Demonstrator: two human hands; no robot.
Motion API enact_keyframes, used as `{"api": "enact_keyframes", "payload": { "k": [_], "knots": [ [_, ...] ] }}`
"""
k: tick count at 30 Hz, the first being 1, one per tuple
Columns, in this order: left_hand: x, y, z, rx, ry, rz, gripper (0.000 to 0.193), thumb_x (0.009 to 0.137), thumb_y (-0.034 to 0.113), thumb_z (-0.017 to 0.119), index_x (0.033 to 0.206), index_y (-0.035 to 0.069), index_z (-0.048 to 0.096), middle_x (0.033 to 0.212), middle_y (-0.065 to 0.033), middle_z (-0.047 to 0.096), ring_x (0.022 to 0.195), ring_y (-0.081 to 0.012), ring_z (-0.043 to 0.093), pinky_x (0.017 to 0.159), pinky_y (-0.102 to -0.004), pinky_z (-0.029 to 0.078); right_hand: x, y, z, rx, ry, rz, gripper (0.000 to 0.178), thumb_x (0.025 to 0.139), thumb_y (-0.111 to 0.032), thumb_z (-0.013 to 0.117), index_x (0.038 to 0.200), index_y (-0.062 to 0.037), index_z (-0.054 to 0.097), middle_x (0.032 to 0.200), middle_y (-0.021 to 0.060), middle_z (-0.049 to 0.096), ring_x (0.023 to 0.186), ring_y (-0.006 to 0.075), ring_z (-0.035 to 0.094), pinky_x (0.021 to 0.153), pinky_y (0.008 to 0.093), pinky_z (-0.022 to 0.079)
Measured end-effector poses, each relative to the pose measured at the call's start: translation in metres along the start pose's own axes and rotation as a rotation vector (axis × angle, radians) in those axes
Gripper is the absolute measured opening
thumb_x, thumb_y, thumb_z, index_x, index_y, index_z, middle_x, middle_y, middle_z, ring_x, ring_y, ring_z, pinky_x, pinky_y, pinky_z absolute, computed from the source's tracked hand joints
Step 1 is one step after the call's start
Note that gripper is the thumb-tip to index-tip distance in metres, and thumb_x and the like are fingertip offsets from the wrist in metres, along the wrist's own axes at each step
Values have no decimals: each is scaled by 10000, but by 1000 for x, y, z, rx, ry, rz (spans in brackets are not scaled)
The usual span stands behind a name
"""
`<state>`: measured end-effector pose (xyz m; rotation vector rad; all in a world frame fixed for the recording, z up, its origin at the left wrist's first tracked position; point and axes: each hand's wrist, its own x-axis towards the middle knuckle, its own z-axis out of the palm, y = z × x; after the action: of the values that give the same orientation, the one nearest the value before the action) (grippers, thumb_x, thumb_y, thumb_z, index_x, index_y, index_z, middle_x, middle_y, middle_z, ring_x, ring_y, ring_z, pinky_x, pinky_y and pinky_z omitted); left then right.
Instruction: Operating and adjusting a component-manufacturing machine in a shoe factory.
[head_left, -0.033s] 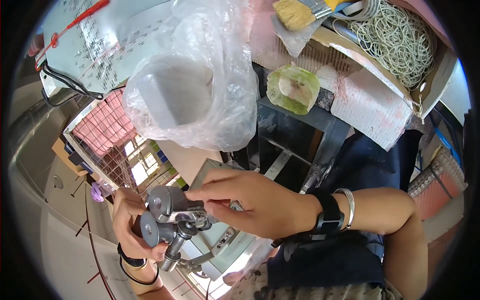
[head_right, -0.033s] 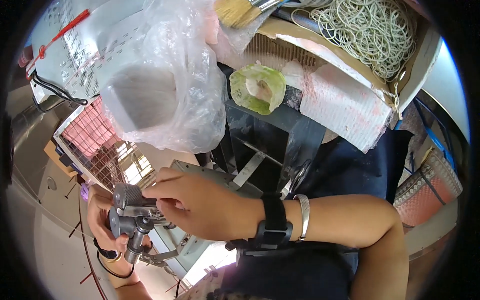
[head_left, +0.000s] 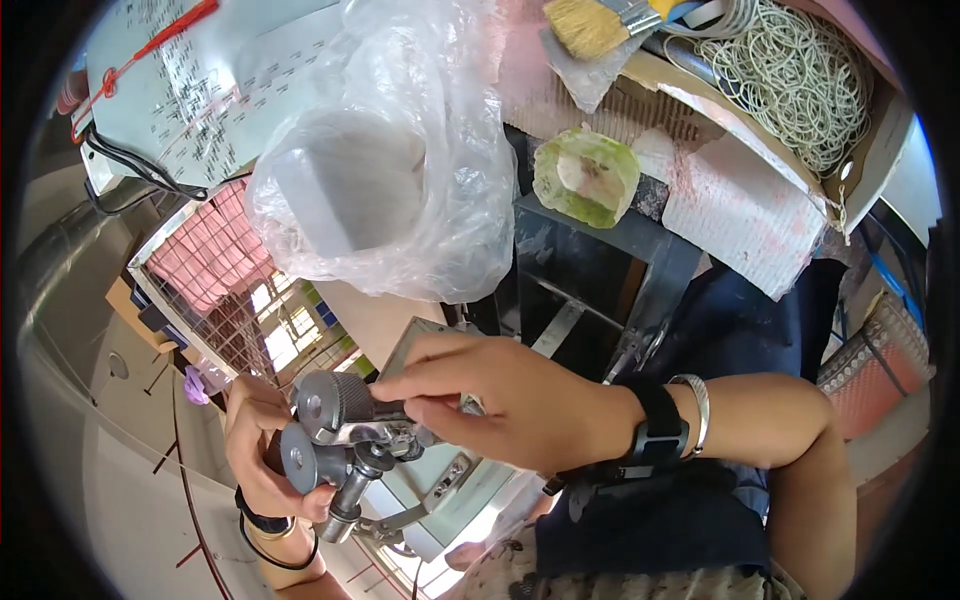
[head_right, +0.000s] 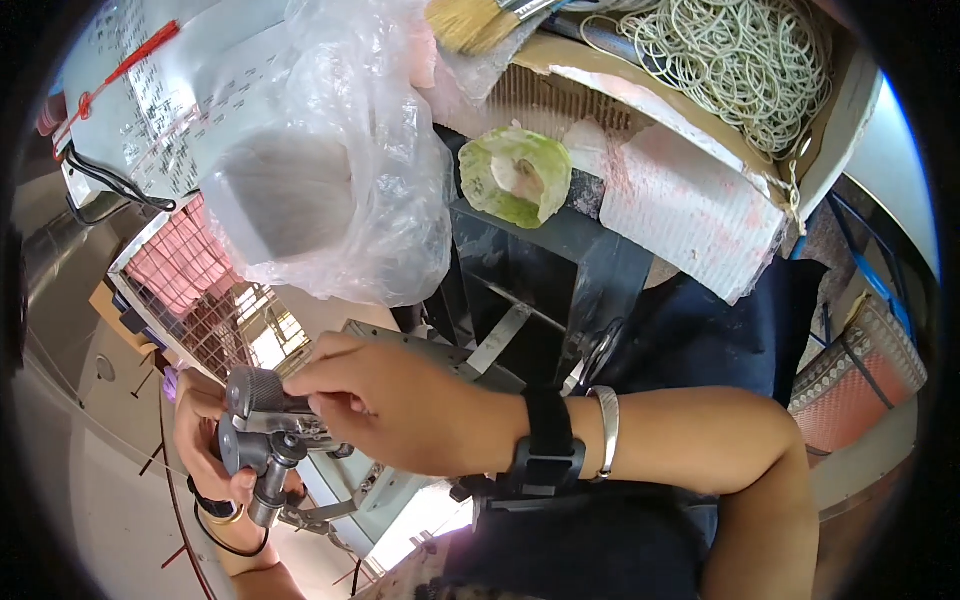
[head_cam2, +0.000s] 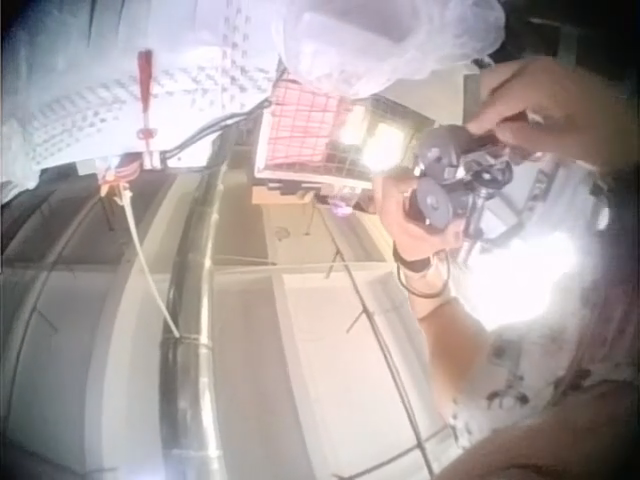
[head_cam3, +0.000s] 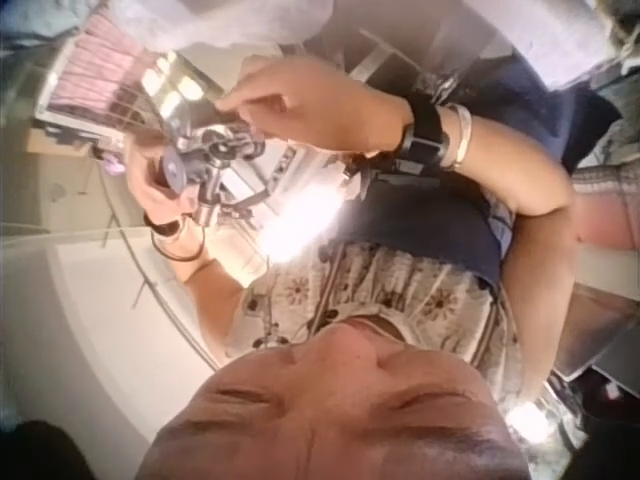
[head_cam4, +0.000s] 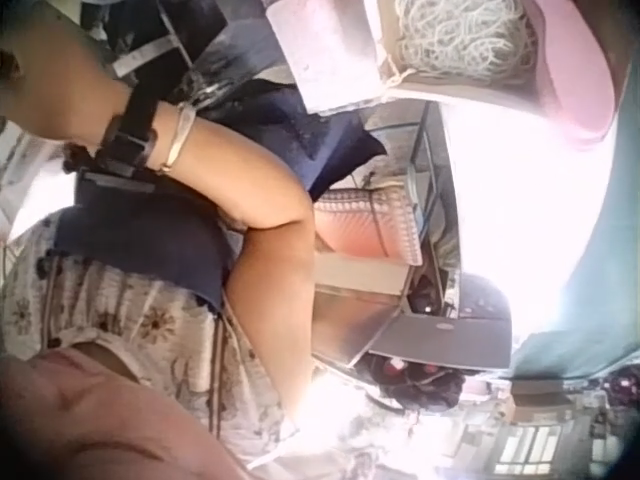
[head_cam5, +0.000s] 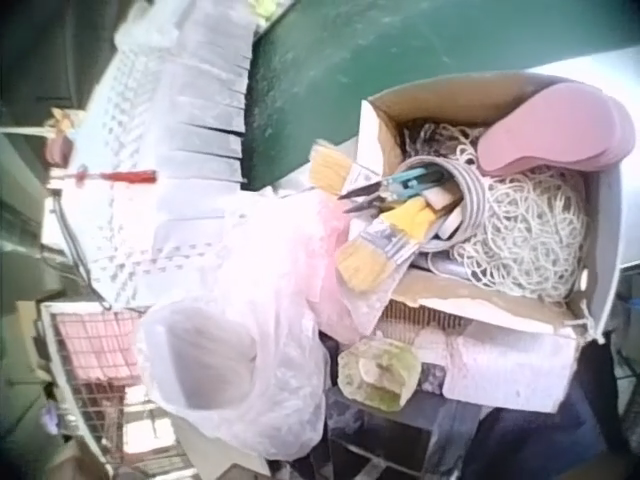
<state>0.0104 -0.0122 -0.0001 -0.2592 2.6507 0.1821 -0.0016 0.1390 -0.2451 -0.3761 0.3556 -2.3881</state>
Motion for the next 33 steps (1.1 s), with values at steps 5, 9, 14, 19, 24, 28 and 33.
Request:
{"api": "enact_keyframes", "payload": {
  "k": [5,9,14,19,24,28,33],
  "knots": [
    [-1,4,4,43,75,-46,766,639,712,792,828,27,506,830,-73,430,765,-184,420,672,-327,354,13,3,-1,-14,51,70,118,866,-66,691,942,23,707,815,131,687,719,213,667,655,312,502],
    [1,5,3,68,58,-13,761,654,724,773,826,31,509,824,-67,432,761,-186,420,672,-329,349,20,0,0,40,65,156,121,837,-79,730,887,27,700,789,157,713,705,225,700,656,321,527],
    [3,7,2,117,45,4,739,681,722,752,811,35,514,820,-68,446,751,-188,420,671,-329,345,26,3,-2,51,-9,153,138,819,-91,742,845,30,680,752,136,703,661,190,677,622,312,513],
    [5,6,3,124,54,47,742,681,726,748,810,32,516,820,-67,449,758,-185,423,669,-326,353,34,9,-9,15,-153,159,108,842,-69,712,851,21,652,727,66,662,650,98,597,600,263,475],
    [4,5,5,93,66,26,737,689,719,746,819,32,513,823,-66,453,744,-178,422,659,-319,360,27,13,-24,47,-291,220,92,867,-51,693,885,-2,617,756,-9,620,680,39,543,621,224,463],
    [3,13,1,217,57,1,783,677,777,722,818,39,503,821,-56,417,706,-169,411,621,-305,350,23,16,-27,150,-187,258,120,872,-49,688,929,-7,591,886,12,636,781,39,560,699,211,476],
    [-2,22,1,289,71,-88,872,651,863,676,807,30,472,802,-48,367,680,-179,381,578,-302,309,24,15,-22,355,-98,401,126,913,-54,656,963,-6,551,1040,110,677,836,61,576,729,209,474]
  ]
}}
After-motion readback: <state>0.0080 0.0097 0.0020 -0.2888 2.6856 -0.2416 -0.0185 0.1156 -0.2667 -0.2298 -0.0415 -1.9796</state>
